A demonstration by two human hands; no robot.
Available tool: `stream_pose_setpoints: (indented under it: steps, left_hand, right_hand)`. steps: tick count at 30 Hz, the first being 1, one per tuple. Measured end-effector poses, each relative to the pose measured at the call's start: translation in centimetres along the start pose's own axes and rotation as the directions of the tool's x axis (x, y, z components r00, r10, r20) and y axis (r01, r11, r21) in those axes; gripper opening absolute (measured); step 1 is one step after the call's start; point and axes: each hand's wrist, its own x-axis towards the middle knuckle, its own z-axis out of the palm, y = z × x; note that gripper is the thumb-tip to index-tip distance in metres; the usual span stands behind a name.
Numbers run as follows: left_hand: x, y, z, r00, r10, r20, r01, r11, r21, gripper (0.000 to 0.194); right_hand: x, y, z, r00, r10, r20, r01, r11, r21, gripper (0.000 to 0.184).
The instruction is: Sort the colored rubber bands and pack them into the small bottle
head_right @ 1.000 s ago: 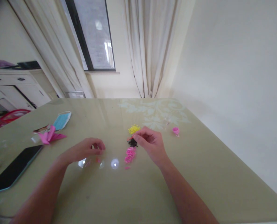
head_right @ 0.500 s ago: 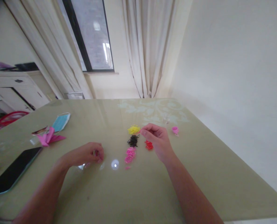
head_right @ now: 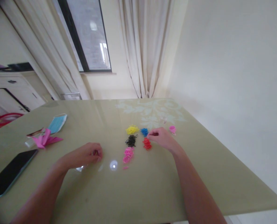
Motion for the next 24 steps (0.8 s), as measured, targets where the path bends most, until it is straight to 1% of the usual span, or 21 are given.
stream_pose_setpoints:
  steps: [2, 4, 7, 12, 16, 18, 20, 22, 24]
  left_hand:
    - [0.2, -0.1, 0.0, 0.999, -0.014, -0.040, 0.015, 1.000, 0.016, 0.019]
    - [0.3, -0.2, 0.0, 0.998, -0.031, -0.060, 0.032, 0.999, 0.016, 0.019]
    - [0.3, -0.4, 0.0, 0.997, -0.050, -0.056, 0.050, 0.999, 0.003, 0.019]
    - [0.2, -0.5, 0.1, 0.997, -0.068, -0.038, 0.069, 0.997, 0.019, 0.017]
    - [0.4, -0.3, 0.7, 0.996, -0.042, -0.072, 0.048, 0.996, 0.077, 0.016]
    - [0.7, 0.0, 1.1, 0.993, -0.011, -0.120, 0.020, 0.997, 0.075, 0.018]
    - [1.0, 0.4, 1.4, 0.978, 0.032, -0.204, -0.025, 0.999, 0.037, 0.021]
    - [1.3, 1.1, 1.6, 0.948, 0.061, -0.312, -0.069, 0.997, -0.016, 0.023]
    - [1.5, 1.9, 1.8, 0.914, 0.047, -0.403, -0.089, 0.992, -0.086, 0.023]
  right_hand:
    - [-0.2, -0.2, -0.1, 0.999, -0.008, 0.040, 0.008, 1.000, 0.008, 0.025]
    - [-0.2, -0.3, -0.1, 0.998, -0.009, 0.057, 0.009, 1.000, 0.008, 0.024]
    - [-0.1, -0.2, -0.1, 0.998, 0.003, 0.055, -0.004, 1.000, 0.005, 0.022]
    - [0.2, 0.6, -0.1, 0.997, 0.066, 0.048, -0.065, 0.998, -0.026, 0.017]
    - [0.2, 0.8, -0.2, 0.996, 0.089, 0.022, -0.088, 0.994, -0.066, 0.014]
    - [0.2, 0.8, -0.2, 0.994, 0.106, 0.010, -0.105, 0.991, -0.082, 0.012]
    - [0.2, 0.8, -0.2, 0.992, 0.122, 0.003, -0.122, 0.988, -0.092, 0.012]
    - [0.2, 0.8, -0.3, 0.991, 0.130, -0.006, -0.130, 0.987, -0.096, 0.012]
    - [0.2, 0.8, -0.4, 0.992, 0.129, -0.016, -0.130, 0.986, -0.103, 0.013]
